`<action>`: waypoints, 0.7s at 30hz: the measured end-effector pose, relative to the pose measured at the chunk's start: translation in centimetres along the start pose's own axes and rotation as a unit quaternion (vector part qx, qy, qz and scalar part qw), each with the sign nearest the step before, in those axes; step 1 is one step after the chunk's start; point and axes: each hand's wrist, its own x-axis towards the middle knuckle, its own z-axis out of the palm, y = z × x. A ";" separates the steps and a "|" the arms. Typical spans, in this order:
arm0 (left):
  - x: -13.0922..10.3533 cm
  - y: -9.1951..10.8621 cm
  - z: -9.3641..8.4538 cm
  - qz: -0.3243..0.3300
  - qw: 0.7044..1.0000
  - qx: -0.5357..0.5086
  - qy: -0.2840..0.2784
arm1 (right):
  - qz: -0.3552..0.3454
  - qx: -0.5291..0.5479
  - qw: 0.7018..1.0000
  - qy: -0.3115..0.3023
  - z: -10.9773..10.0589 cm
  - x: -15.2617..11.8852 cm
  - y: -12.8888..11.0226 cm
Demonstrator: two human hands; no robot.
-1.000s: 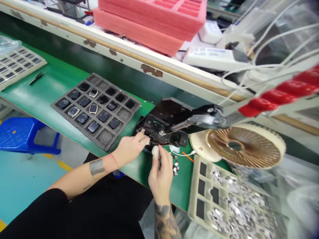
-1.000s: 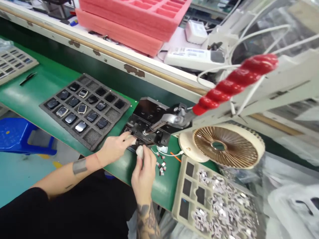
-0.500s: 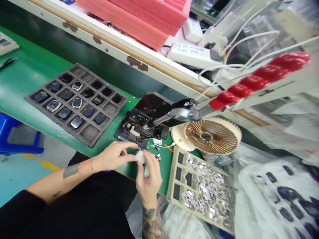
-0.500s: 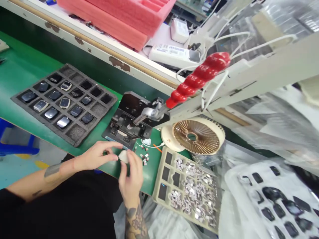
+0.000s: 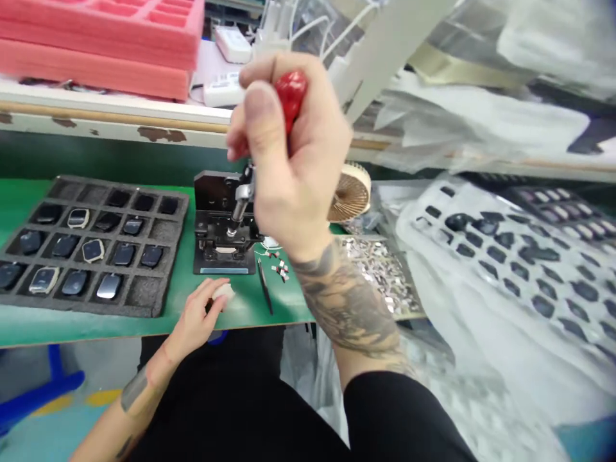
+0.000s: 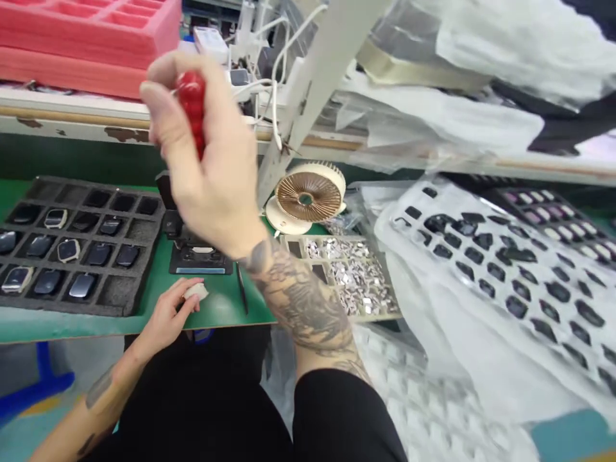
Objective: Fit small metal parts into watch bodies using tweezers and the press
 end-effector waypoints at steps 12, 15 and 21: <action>0.2 -0.8 -0.4 -0.055 0.988 -0.139 0.043 | -0.088 -0.234 0.962 -0.112 3.2 -12.1 5.8; 0.2 -0.7 -0.5 -0.050 0.990 -0.121 0.045 | -0.113 -0.248 0.953 -0.130 3.3 -11.9 6.4; 0.0 -0.7 -0.6 -0.044 0.994 -0.098 0.036 | -0.132 -0.254 0.952 -0.107 4.3 -12.2 7.1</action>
